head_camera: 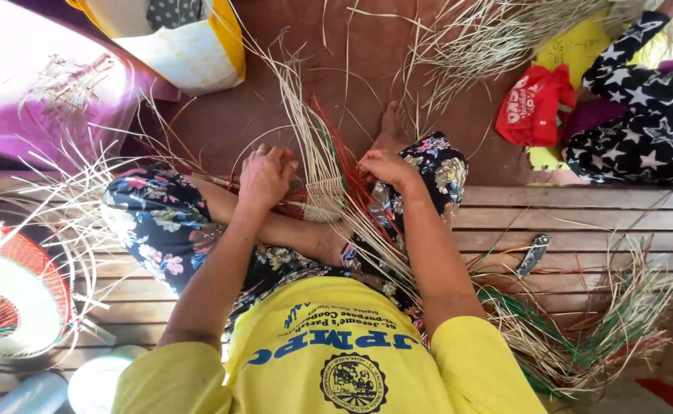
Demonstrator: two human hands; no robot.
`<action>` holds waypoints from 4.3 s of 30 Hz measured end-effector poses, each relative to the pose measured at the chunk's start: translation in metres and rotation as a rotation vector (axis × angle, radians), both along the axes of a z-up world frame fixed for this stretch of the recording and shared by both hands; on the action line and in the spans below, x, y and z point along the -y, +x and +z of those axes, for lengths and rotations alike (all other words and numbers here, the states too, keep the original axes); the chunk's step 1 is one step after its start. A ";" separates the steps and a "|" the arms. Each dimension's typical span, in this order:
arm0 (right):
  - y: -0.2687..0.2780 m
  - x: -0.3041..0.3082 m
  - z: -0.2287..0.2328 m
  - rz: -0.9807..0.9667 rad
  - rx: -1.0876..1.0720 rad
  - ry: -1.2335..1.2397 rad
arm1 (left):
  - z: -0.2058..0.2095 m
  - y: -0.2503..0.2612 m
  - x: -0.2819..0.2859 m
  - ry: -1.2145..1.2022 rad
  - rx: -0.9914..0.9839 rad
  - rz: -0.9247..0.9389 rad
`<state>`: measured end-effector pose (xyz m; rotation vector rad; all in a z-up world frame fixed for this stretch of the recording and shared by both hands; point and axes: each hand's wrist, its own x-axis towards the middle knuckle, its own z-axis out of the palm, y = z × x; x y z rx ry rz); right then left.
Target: The person weaves together thin, flexible fibers to create a structured object, handling the strands by hand and using a small knife to trim excess material.
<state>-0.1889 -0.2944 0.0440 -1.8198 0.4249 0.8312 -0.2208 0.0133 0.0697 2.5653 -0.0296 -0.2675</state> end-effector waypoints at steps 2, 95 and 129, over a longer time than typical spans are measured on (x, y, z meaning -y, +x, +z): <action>-0.002 -0.001 0.002 -0.011 -0.019 0.043 | -0.002 0.002 0.008 0.106 -0.141 -0.131; -0.005 0.000 -0.021 -0.142 -0.002 0.245 | 0.001 0.092 0.111 0.303 0.631 -0.528; -0.001 -0.014 0.015 -0.081 0.087 0.241 | 0.089 0.078 0.121 0.704 -0.208 -0.588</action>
